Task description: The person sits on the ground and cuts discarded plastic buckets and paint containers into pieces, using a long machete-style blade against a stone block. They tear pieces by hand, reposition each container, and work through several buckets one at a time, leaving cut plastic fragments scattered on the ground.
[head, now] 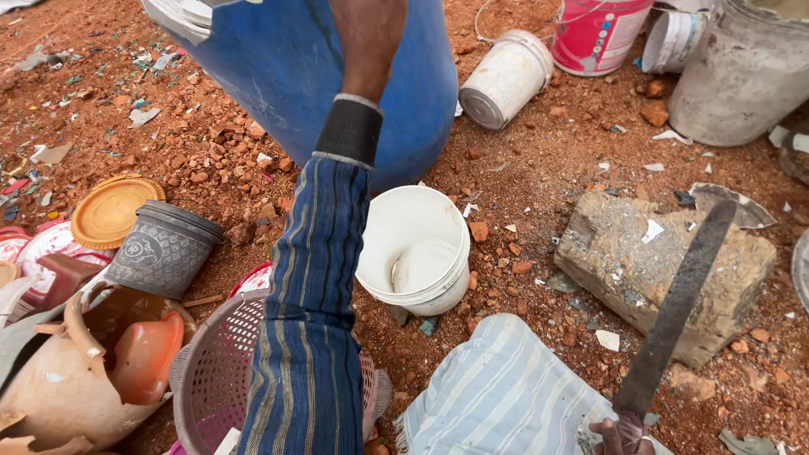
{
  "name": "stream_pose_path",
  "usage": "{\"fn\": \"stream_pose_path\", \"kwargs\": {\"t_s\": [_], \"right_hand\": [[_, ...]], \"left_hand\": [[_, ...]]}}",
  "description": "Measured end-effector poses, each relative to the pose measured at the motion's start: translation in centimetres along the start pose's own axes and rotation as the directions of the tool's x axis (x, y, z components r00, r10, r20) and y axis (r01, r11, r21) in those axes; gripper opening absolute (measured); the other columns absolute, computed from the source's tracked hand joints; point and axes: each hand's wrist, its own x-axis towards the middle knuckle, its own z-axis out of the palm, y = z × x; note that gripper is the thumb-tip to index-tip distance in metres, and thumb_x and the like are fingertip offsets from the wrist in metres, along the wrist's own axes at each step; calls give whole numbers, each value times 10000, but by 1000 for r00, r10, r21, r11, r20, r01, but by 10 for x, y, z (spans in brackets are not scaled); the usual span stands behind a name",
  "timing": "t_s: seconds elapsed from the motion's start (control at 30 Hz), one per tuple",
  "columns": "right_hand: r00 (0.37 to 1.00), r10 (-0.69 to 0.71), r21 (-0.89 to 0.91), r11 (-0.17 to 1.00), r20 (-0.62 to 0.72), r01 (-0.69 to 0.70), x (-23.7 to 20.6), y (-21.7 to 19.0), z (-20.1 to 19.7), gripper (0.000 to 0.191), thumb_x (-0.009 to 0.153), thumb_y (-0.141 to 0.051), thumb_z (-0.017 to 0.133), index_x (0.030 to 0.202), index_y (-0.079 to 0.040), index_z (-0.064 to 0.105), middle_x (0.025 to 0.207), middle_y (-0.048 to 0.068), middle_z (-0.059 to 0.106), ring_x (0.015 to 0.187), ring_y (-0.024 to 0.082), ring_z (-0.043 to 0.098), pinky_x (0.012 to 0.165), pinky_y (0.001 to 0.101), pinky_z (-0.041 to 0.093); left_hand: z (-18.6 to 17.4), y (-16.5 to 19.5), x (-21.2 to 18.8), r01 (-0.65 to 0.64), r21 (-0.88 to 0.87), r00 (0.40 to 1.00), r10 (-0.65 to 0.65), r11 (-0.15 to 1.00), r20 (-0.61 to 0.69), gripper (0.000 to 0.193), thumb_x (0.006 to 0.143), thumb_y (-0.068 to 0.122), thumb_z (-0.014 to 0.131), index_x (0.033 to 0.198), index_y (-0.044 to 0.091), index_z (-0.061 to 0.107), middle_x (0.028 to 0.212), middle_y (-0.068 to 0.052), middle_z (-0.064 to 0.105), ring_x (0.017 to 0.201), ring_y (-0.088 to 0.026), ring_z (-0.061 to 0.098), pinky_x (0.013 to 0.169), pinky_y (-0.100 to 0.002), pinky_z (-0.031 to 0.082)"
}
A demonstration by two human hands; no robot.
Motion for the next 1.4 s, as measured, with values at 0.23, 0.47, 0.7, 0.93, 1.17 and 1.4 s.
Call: {"fn": "stream_pose_path", "kwargs": {"t_s": [0.23,0.47,0.7,0.93,1.17,1.4], "right_hand": [[996,-59,6,998,61,59,-25,-5,-3,252,959,-237,676,1095,-25,672,647,35,659,448,109,499,385,283,383],[994,-31,86,996,105,22,-45,-24,-3,384,1061,-323,522,1277,-15,599,746,74,684,476,96,494,398,267,369],[960,-280,-56,959,-5,279,-58,-50,-25,370,1039,-308,603,1149,45,613,729,64,620,583,95,545,504,287,455],[831,-529,-390,812,-175,434,-60,-180,-78,355,1049,-339,523,1058,-9,653,634,36,596,532,121,566,496,295,434],[510,-720,312,405,-470,859,-9,-282,-140,509,1100,-535,477,951,-50,519,788,58,534,670,131,571,587,257,487],[984,76,-552,833,161,26,74,-76,-44,301,990,-341,530,999,-63,645,705,127,671,608,227,650,617,429,532]], "left_hand": [[7,-146,-276,-171,252,638,-88,952,765,755,885,707,669,1353,117,626,1421,-185,599,1382,-333,473,1126,-585,307],[-3,-136,-348,-281,166,603,39,945,797,414,864,369,791,1150,89,684,824,-127,754,726,-319,736,647,-463,557],[136,-43,-235,-424,-111,488,329,899,809,313,871,383,809,1114,189,770,732,-90,732,750,-235,666,835,-434,478],[273,82,-273,-487,-182,530,455,854,716,422,810,150,814,1214,143,689,1070,-83,707,1074,-282,596,1006,-502,320],[331,99,-291,-676,-300,369,662,673,653,452,792,119,816,1213,103,651,1127,-78,669,1132,-288,552,1113,-518,270],[312,100,-275,-669,-358,453,739,651,499,475,727,187,836,1156,106,650,1081,-114,632,1156,-299,531,1119,-576,273]]}}
